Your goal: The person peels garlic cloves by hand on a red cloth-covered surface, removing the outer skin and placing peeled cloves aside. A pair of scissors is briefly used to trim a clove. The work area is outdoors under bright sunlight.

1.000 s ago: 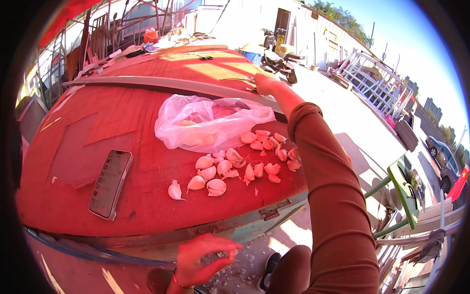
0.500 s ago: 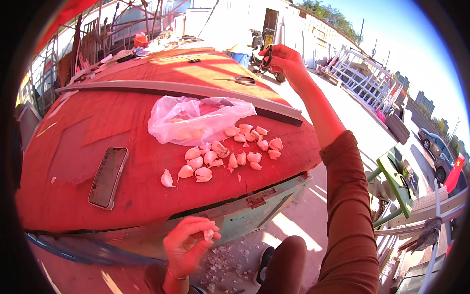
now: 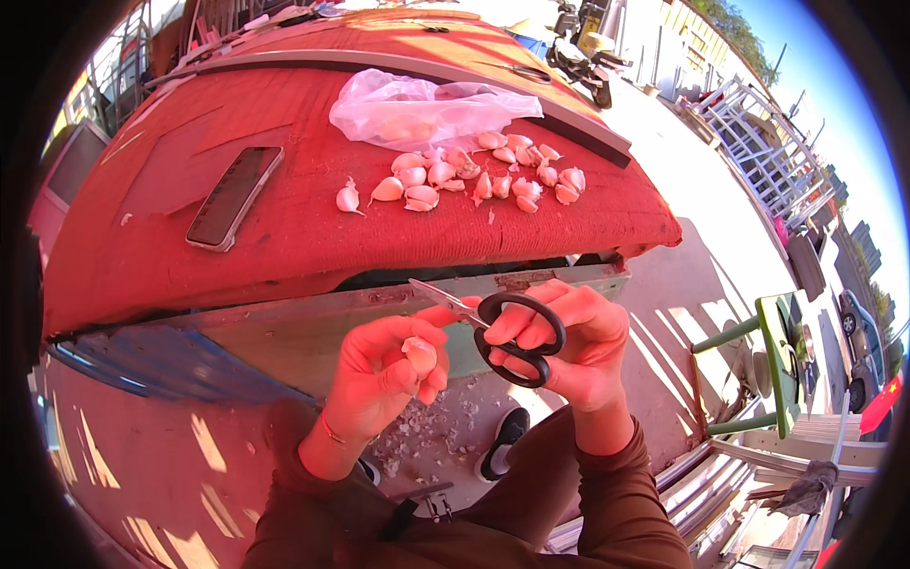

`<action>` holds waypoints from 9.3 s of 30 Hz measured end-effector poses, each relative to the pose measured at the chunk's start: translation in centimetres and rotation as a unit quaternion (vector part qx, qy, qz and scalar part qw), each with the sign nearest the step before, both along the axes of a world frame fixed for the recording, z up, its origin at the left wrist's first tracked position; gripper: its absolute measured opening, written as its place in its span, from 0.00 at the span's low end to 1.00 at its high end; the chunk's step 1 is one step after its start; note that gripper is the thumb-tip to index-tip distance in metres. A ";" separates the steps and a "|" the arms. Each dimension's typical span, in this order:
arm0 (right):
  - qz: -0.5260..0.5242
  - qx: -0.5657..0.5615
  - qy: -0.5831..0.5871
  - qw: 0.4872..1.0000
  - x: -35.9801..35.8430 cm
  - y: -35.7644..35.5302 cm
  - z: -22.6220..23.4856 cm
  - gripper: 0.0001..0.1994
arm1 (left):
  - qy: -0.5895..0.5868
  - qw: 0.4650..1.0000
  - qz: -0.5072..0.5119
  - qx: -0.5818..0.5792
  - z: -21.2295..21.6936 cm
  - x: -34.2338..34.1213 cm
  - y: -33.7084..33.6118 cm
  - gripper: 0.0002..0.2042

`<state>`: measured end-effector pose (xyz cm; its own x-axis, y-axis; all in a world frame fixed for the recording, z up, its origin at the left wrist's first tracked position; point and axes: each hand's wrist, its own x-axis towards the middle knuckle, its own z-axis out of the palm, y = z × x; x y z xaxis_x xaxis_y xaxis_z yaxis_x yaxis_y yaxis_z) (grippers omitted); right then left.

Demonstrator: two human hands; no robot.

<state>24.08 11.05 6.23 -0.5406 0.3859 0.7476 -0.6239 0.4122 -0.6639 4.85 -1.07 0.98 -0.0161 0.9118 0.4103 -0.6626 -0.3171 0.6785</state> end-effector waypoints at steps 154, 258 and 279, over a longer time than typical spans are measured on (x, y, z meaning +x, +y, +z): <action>-0.102 -0.004 -0.277 0.955 -2.0 -2.3 -4.7 0.18 | 0.248 0.866 0.435 0.004 -1.7 -2.2 2.1 0.12; -0.218 0.007 -0.190 0.957 -3.9 0.3 -6.0 0.11 | 0.164 0.961 0.199 -0.096 -2.8 -1.3 3.4 0.09; -0.220 0.095 -0.206 0.949 -3.2 0.6 -6.0 0.13 | 0.198 0.947 0.239 -0.082 -3.6 -0.5 3.4 0.11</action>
